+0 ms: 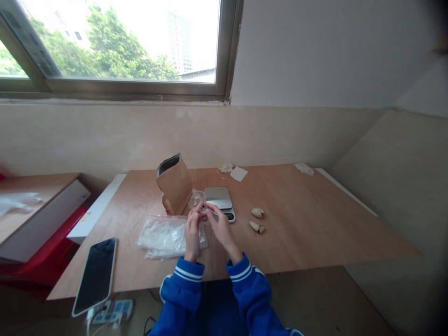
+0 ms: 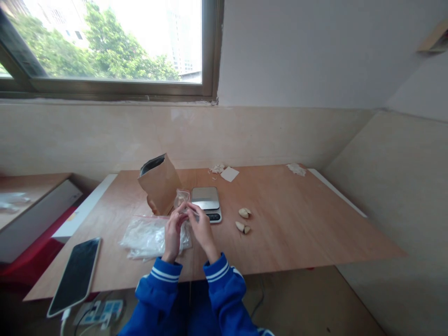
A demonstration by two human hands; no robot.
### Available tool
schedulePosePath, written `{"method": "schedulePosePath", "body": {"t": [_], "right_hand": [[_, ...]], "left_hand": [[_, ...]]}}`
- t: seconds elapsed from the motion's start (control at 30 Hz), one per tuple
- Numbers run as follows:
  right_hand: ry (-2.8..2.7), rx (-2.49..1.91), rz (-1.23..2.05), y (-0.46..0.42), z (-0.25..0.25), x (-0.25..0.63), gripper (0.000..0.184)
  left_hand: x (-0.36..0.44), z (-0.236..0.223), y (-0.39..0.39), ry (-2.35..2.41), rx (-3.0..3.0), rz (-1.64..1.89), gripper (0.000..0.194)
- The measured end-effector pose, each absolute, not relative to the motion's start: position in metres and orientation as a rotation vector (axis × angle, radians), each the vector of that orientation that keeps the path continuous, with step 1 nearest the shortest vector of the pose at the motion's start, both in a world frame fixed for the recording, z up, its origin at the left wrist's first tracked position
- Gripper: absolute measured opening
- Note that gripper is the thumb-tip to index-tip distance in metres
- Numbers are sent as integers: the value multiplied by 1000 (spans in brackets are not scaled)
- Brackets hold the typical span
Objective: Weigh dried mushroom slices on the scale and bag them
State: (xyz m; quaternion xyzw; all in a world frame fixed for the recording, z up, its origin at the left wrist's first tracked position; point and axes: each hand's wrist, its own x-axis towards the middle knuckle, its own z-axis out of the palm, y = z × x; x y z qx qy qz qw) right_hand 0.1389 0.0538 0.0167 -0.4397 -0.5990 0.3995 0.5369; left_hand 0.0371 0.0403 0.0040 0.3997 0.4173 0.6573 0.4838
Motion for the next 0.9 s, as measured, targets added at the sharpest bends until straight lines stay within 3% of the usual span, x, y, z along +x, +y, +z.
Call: {"method": "schedulePosePath", "body": {"t": [0.17,0.27,0.47,0.9], "right_hand": [[-1406,-1057,904,58,21,160,40],[-1402,-1051,895,59,22,173,41],[-1473,-1103,802,59,30,183,39],[-1542,-1322,500,68,15,197,35]], "left_hand": [[23,4,40,1207,1145,1667,36],[13,3,47,1316,1117,1750,42],[16,14,54,1140,1148,1523,42],[31,5,56,1336,1083,1645,44]]}}
